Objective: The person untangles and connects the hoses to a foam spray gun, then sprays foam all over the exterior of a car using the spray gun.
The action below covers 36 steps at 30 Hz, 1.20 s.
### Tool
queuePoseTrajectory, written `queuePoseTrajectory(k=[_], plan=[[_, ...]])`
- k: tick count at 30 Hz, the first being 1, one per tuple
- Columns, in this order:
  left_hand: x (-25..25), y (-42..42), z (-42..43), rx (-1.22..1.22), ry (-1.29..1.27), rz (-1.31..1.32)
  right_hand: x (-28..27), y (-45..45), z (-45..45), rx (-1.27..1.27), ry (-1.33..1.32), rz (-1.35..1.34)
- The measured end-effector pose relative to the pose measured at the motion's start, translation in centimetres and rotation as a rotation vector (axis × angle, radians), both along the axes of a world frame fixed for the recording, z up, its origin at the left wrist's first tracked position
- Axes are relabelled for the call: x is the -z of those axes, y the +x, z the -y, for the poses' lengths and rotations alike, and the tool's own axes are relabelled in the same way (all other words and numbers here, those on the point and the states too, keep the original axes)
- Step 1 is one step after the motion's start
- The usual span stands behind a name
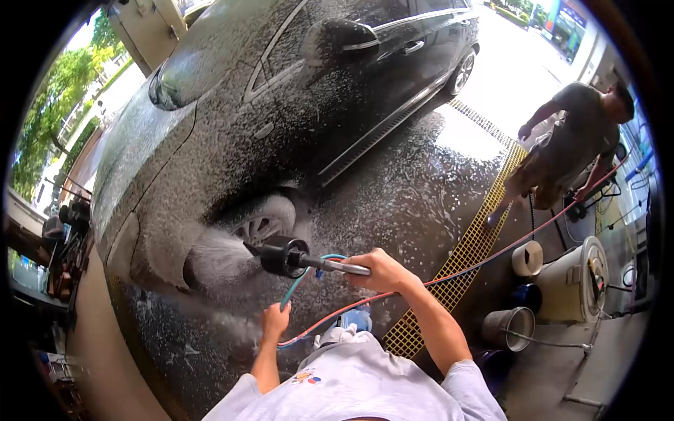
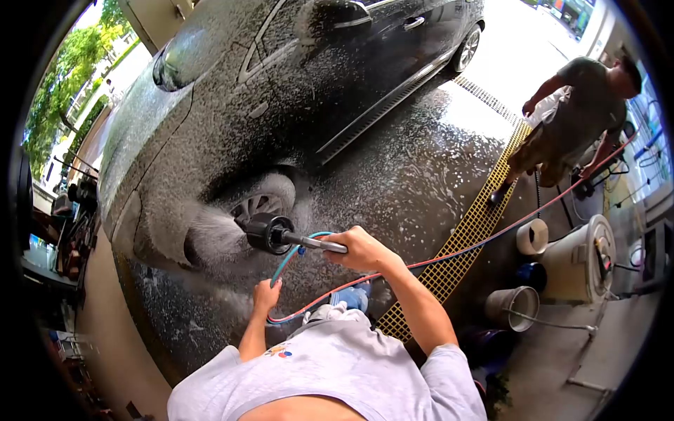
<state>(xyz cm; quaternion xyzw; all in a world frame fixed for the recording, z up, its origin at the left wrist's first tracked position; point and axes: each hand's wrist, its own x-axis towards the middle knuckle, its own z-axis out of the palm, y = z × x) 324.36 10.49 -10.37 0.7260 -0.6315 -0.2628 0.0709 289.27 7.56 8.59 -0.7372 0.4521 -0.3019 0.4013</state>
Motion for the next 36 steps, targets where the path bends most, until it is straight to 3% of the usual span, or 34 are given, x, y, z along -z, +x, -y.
queuePoseTrajectory(k=[4, 7, 9, 11, 19, 26, 30, 31, 32, 33, 36], plan=[[-6.9, -10.8, 3.8, -0.158, -0.125, -0.194, -9.4, -10.2, 3.9, 0.26, -0.197, -0.058], [-9.6, -15.3, 7.9, -0.069, -0.293, -0.223, -15.3, -18.7, 6.6, 0.472, -0.321, -0.043], [-11.6, -18.8, 10.6, -0.022, -0.471, -0.227, -19.1, -24.0, 8.6, 0.618, -0.282, 0.088], [-16.0, -23.2, 12.5, 0.027, -0.49, -0.214, -22.1, -30.3, 11.4, 0.717, -0.172, 0.185], [-21.8, -41.4, 14.1, 0.014, -0.39, -0.314, -24.9, -53.9, 22.9, 1.09, -0.332, 0.153], [-24.4, -49.2, 14.1, -0.05, -0.444, -0.37, -19.9, -71.2, 34.4, 1.257, -0.301, 0.098], [-23.3, -49.8, 15.9, -0.131, -0.515, -0.283, -10.9, -79.8, 43.5, 1.407, -0.332, -0.18], [-22.2, -48.9, 16.7, -0.21, -0.331, -0.282, -9.5, -79.4, 43.6, 1.319, -0.195, -0.114], [-22.1, -49.0, 17.4, -0.265, -0.255, -0.293, -6.4, -80.0, 45.2, 1.319, -0.213, -0.251], [-21.7, -49.1, 18.2, -0.323, -0.177, -0.303, -4.9, -78.4, 45.0, 1.27, -0.119, -0.225], [-17.5, -48.2, 21.2, -0.346, -0.076, -0.264, 3.1, -73.8, 46.5, 1.143, -0.199, -0.364]])
